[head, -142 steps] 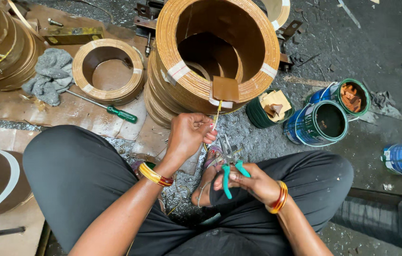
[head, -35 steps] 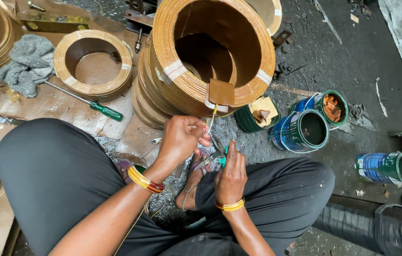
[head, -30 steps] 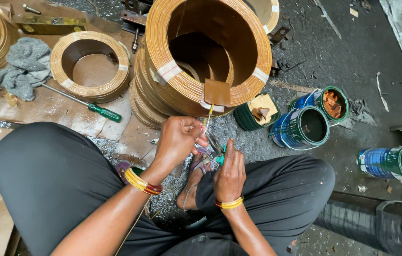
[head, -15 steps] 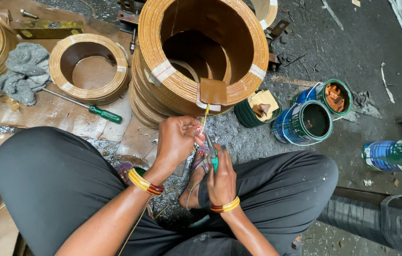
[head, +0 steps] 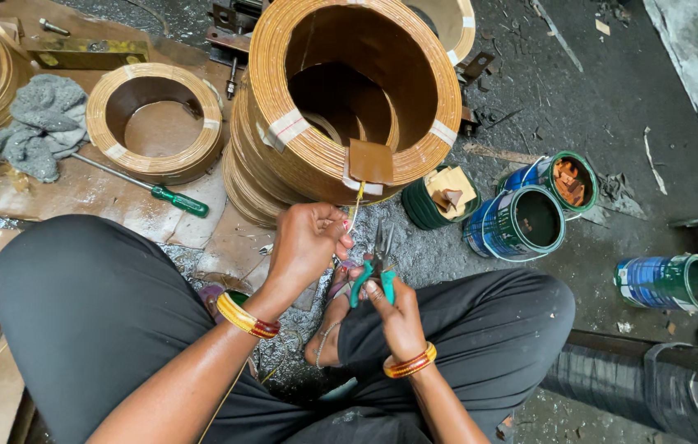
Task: The person sits on the floor and uses pliers to strip and twist wires on a large copper coil. They insert a small cardboard spacer into the coil and continue securing wires around it.
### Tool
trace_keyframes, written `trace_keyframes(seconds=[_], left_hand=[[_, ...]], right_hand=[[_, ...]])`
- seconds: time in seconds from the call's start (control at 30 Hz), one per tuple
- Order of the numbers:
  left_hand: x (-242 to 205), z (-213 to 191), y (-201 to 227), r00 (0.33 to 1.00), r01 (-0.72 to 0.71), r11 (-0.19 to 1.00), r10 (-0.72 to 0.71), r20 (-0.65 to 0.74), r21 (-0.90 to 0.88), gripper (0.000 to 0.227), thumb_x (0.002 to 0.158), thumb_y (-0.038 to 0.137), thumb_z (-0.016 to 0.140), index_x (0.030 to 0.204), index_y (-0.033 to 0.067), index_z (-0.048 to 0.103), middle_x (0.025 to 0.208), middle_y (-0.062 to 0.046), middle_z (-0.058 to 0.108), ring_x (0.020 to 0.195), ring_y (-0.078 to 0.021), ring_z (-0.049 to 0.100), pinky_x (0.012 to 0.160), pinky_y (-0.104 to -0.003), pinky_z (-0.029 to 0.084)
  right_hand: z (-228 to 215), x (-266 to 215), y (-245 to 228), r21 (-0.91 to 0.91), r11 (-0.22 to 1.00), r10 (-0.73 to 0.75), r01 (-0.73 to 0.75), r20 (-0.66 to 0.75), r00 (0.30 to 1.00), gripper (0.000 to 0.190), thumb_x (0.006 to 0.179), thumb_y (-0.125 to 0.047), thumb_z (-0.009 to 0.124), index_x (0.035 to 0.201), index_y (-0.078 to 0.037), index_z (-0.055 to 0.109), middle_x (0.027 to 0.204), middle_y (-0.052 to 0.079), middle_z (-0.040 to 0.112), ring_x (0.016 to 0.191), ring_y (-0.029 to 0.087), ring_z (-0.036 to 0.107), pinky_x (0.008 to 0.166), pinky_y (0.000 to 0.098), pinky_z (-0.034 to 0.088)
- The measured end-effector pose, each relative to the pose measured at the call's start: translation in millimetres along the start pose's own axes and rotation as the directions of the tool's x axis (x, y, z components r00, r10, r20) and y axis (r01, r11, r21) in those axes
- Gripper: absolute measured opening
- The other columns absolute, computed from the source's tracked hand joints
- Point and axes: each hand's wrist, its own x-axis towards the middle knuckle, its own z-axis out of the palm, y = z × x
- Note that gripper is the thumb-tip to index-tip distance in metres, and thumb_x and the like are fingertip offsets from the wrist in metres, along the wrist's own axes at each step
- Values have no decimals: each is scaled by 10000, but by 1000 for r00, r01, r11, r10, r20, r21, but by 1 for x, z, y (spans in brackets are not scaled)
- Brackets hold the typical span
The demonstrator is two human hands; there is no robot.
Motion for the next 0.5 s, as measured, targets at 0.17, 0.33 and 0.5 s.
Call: trace_keyframes(seconds=[0.17,0.33,0.5], left_hand=[[-1,2,0,994,109,993,-108,32,-51,144,956,64,602,975,-54,682,743,-109,733,510,-103,625,420,-268,491],[-4,3,-2,995,94,992,-92,27,-87,134,957,41,576,993,-46,671,735,-94,732,502,-91,610,438,-260,488],[-3,-1,1,998,56,997,-54,36,-56,137,940,31,595,926,-64,691,695,-90,730,497,-90,629,447,-270,507]], right_hand=[[5,10,4,-181,975,-139,128,-46,989,271,1005,-125,601,1239,6,641,1021,55,730,909,97,638,835,273,528],[17,15,12,-228,971,-90,72,-73,993,169,1049,-141,639,1116,12,665,851,73,642,770,110,556,704,281,485],[18,7,7,-155,983,-101,98,-12,995,211,1028,-131,606,1174,-6,693,953,34,693,833,93,578,753,275,494]])
